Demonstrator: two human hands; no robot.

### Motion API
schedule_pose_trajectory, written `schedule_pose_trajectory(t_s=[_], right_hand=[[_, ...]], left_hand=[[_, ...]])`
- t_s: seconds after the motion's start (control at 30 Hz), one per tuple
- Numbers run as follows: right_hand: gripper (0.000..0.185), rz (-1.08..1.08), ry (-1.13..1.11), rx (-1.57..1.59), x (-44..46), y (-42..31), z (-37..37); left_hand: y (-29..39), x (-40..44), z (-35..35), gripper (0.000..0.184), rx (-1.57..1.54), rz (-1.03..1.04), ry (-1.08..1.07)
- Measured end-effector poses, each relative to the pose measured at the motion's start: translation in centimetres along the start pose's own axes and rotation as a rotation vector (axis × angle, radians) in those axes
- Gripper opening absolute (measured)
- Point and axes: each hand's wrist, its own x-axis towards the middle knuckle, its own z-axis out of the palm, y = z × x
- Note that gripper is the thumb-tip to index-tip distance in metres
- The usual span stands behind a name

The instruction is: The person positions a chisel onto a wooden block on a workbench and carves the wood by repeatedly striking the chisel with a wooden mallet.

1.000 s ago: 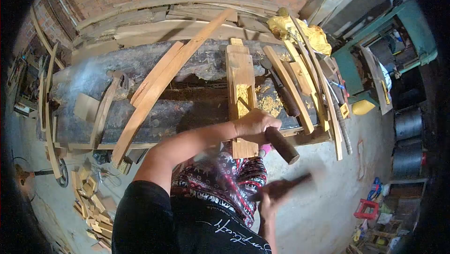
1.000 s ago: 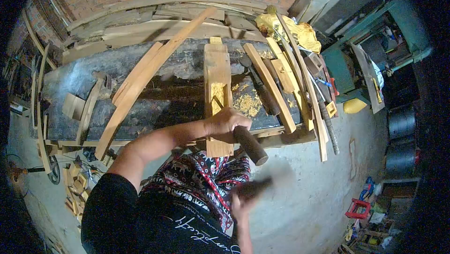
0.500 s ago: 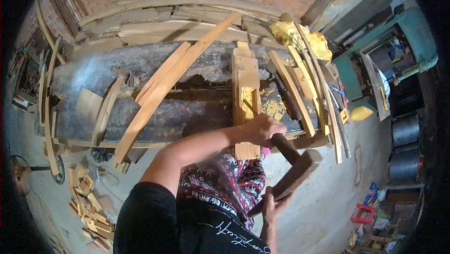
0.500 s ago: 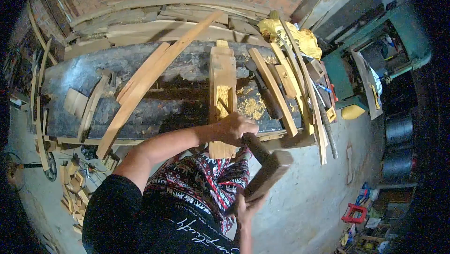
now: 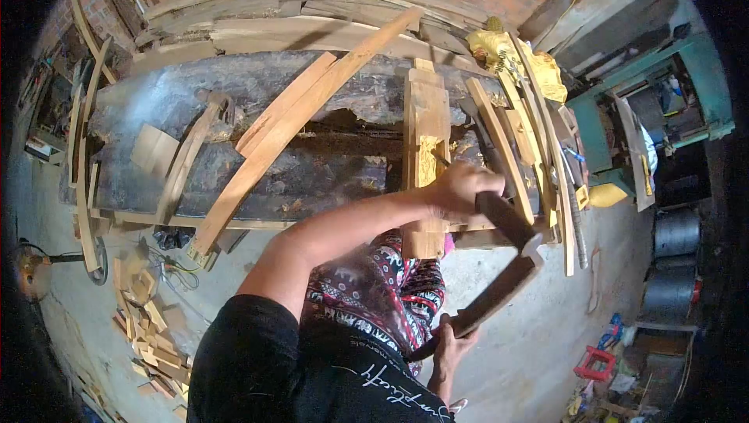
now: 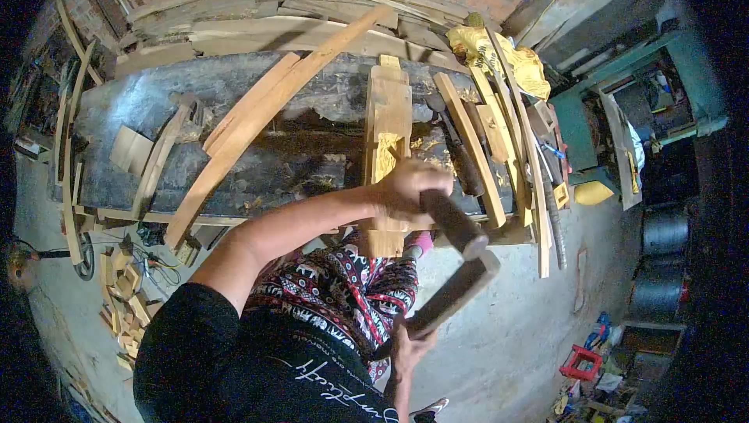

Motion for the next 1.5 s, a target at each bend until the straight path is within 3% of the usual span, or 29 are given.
schedule_pose_trajectory(t_s=[0.03, 0.07, 0.2, 0.3, 0.4, 0.47, 0.5, 0.53, 0.63, 0.67, 0.77, 0.8, 0.9, 0.97, 1.1, 1.2, 1.33, 1.37, 1.43, 1.5], right_hand=[[0.047, 0.061, 0.053, 0.087, -0.1, -0.9, 0.2], [0.046, -0.105, 0.060, -0.017, 0.9, 0.6, -0.7], [0.044, -0.104, 0.071, 0.140, 0.7, -4.5, -0.8], [0.047, -0.380, 0.139, 0.169, 1.1, -4.1, -2.6], [0.060, -0.489, 0.294, 0.276, 1.8, -5.5, -4.1], [0.060, -0.221, 0.056, 0.242, 2.1, -8.3, -7.6], [0.059, -0.092, -0.061, 0.201, 2.3, -9.7, -9.4], [0.059, -0.026, -0.404, 0.157, 3.5, -12.8, -9.2], [0.059, -0.416, 0.003, 0.108, 1.4, -8.6, -4.7], [0.060, -0.576, 0.034, -0.019, 2.0, -8.3, -4.5], [0.064, -0.703, 0.119, -0.175, 1.8, -9.1, -3.9], [0.065, -0.241, 0.125, 0.081, 1.9, -7.0, -5.7], [0.067, -0.589, -0.039, -0.257, 2.0, -8.4, -2.7], [0.067, -0.470, 0.074, 0.104, 1.7, -8.5, -0.7], [0.075, -0.356, 0.108, 0.163, 1.3, -8.2, -0.5], [0.077, -0.422, 0.188, 0.195, 0.8, -7.2, -1.4], [0.070, -0.315, 0.012, 0.383, 0.9, -0.8, -0.7], [0.067, -0.197, 0.014, 0.330, 1.0, -0.1, 0.1], [0.063, -0.242, -0.123, -0.094, 2.1, -1.2, 0.8], [0.054, -0.046, 0.083, 0.122, 1.1, -2.3, 0.8]], left_hand=[[-0.3, -0.1, -0.1, 0.025, 0.097, 0.112, 0.004], [-0.5, -0.2, 0.0, 0.025, 0.074, 0.116, 0.005], [-1.7, -0.6, 0.0, 0.019, 0.158, 0.090, -0.065], [-4.0, -0.5, 0.6, 0.010, 0.167, 0.144, -0.109], [-3.3, -0.6, 0.1, 0.004, 0.200, 0.068, -0.153], [-3.5, -0.7, 0.4, 0.004, 0.220, 0.062, -0.176], [-3.8, -1.0, 1.0, 0.013, 0.206, 0.061, -0.161], [-3.9, -1.2, 1.3, 0.022, 0.191, 0.058, -0.147], [-3.2, -1.5, 1.2, 0.024, 0.189, 0.065, -0.181], [-3.5, -1.6, 1.5, 0.025, 0.198, 0.071, -0.177], [-3.4, -1.6, 1.4, 0.026, 0.199, 0.092, -0.178], [-3.2, -1.6, 1.2, 0.026, 0.199, 0.092, -0.178], [-3.1, -1.6, 1.0, 0.010, 0.250, 0.063, -0.234], [-3.4, -1.6, 1.4, 0.010, 0.232, 0.104, -0.182], [-2.9, -1.3, 1.4, 0.009, 0.244, 0.104, -0.244], [-3.2, -1.5, 1.8, 0.007, 0.193, 0.080, -0.238], [-3.2, -1.4, 1.7, 0.009, 0.173, 0.054, -0.291], [-2.3, -1.0, 1.2, 0.011, 0.184, 0.055, -0.281], [-1.7, -0.5, 0.8, 0.020, 0.066, 0.033, -0.274], [-3.1, -1.3, 1.5, 0.022, 0.151, 0.067, -0.277]])
